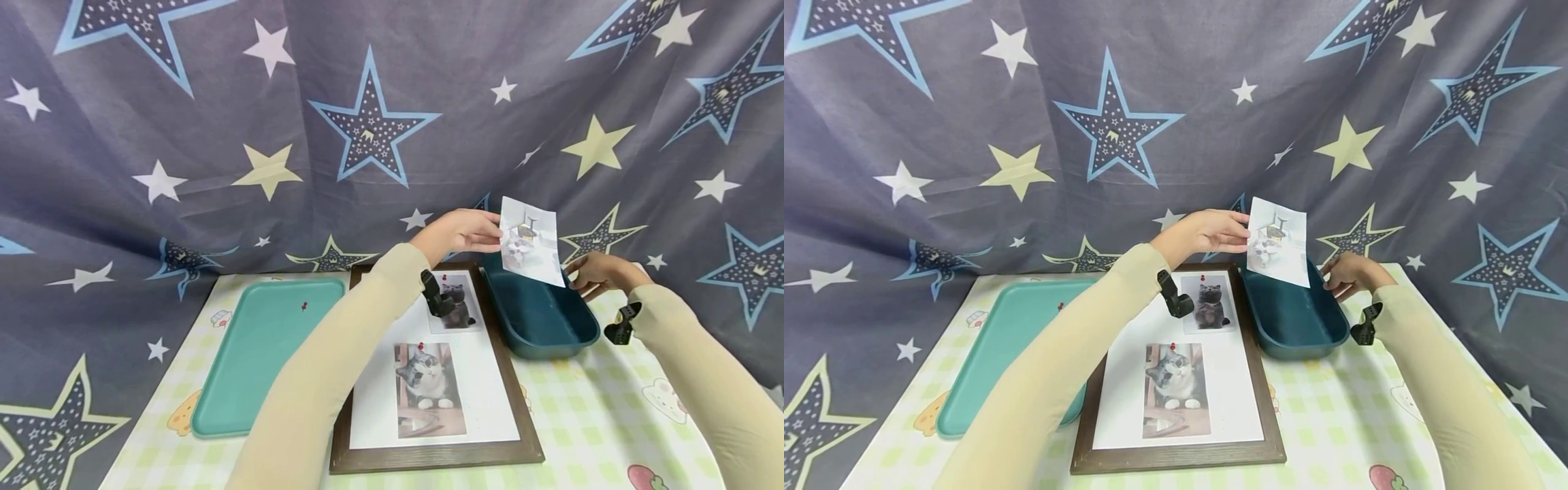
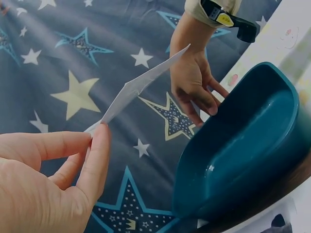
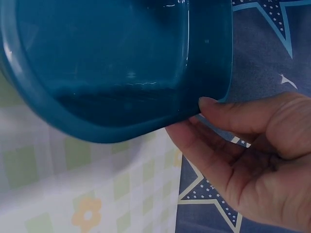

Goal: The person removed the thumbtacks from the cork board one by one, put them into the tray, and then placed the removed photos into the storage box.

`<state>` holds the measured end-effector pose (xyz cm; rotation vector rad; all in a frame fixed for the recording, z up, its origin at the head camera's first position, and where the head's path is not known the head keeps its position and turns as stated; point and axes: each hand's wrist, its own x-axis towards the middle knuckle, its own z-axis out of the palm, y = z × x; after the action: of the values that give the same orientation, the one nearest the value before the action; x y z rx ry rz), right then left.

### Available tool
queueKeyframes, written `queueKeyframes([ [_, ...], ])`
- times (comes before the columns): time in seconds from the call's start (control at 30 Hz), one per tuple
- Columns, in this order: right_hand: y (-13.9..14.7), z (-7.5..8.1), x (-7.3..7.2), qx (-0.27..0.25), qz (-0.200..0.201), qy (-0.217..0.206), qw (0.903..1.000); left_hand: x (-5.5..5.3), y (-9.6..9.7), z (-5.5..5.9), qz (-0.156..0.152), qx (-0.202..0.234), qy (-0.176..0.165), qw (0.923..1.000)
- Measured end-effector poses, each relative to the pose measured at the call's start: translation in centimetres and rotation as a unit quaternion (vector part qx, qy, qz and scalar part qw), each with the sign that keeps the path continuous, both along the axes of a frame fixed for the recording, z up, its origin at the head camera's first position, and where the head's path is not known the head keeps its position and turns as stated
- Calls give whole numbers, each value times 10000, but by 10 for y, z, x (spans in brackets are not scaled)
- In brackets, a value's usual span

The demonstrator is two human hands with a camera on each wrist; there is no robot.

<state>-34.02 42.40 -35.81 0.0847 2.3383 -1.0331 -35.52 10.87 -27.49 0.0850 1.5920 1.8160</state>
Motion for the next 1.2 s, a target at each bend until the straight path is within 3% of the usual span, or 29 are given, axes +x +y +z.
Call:
queueKeyframes([
  [0.2, -2, 1, 0, 24, 7, 3, 10000, 1, 10, -7, 102, -121, -48, 9999],
  [0.27, -9, 10, 9, 119, 26, 59, 9999, 2, 12, -11, 110, -187, -72, 9997],
  [0.47, -9, 10, 11, 94, 4, 126, 9999, 0, 18, -25, 341, -372, -241, 9984],
  [0.6, -11, 8, 12, 40, -77, 156, 9998, 0, 25, -34, 655, -649, -287, 9953],
  [0.7, -12, 6, 12, -15, -156, 161, 9997, -28, 39, -68, 776, -533, -375, 9949],
  [0.83, -12, 3, 11, -15, -167, 177, 9997, -44, 49, -98, 766, -320, -391, 9958],
  [0.93, -11, 3, 10, 54, -118, 205, 9997, -14, 43, -80, 854, -437, -255, 9951],
  [1.0, -12, 3, 9, 109, -116, 217, 9996, -1, 41, -73, 935, -455, -206, 9944],
  [1.1, -11, 4, 9, 185, -97, 243, 9995, 7, 39, -72, 996, -394, -212, 9940],
  [1.2, -11, 5, 9, 205, -102, 251, 9994, 6, 42, -79, 1113, -318, -221, 9930],
])
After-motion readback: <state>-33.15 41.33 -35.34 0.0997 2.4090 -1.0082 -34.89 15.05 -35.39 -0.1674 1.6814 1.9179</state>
